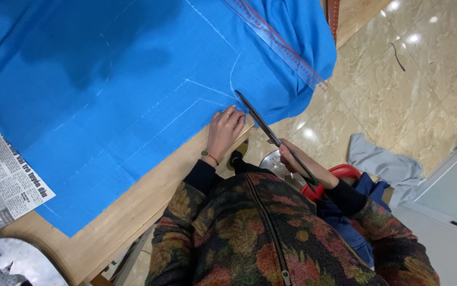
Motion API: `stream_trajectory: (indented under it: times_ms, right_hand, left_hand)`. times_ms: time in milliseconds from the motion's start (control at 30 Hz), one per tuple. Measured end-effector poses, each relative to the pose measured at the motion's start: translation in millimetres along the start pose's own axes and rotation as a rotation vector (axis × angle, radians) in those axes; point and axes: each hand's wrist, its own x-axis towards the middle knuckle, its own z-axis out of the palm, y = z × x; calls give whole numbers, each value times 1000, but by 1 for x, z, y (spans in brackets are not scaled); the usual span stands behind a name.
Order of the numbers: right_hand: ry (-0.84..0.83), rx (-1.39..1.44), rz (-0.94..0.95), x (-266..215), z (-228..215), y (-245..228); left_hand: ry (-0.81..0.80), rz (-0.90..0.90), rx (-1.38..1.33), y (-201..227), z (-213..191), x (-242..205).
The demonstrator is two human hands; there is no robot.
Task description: The person places a newspaper on a blue fabric, uses a ruler and chalk to trace a pattern, and then cuts the fabric along the marked lines using shears. The person removes the newspaper and continues cutting the fabric to complete the pattern.
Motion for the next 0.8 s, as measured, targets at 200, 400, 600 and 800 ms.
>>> stream_trajectory:
  times_ms: [200,400,600,800]
  right_hand:
    - [-25,15,21,-9,13,-14]
    - [70,-45,74,6,26,-2]
    - [82,60,30,7,41,-4]
    - [109,132,0,6,57,-10]
  left_hand:
    - [-24,-118,-183,-8,-1,-5]
    - [-31,-189,-312,-14,1,-9]
    - [-51,-283,-454,-25,2,-12]
    - [-83,-334,-592,-33,-6,-12]
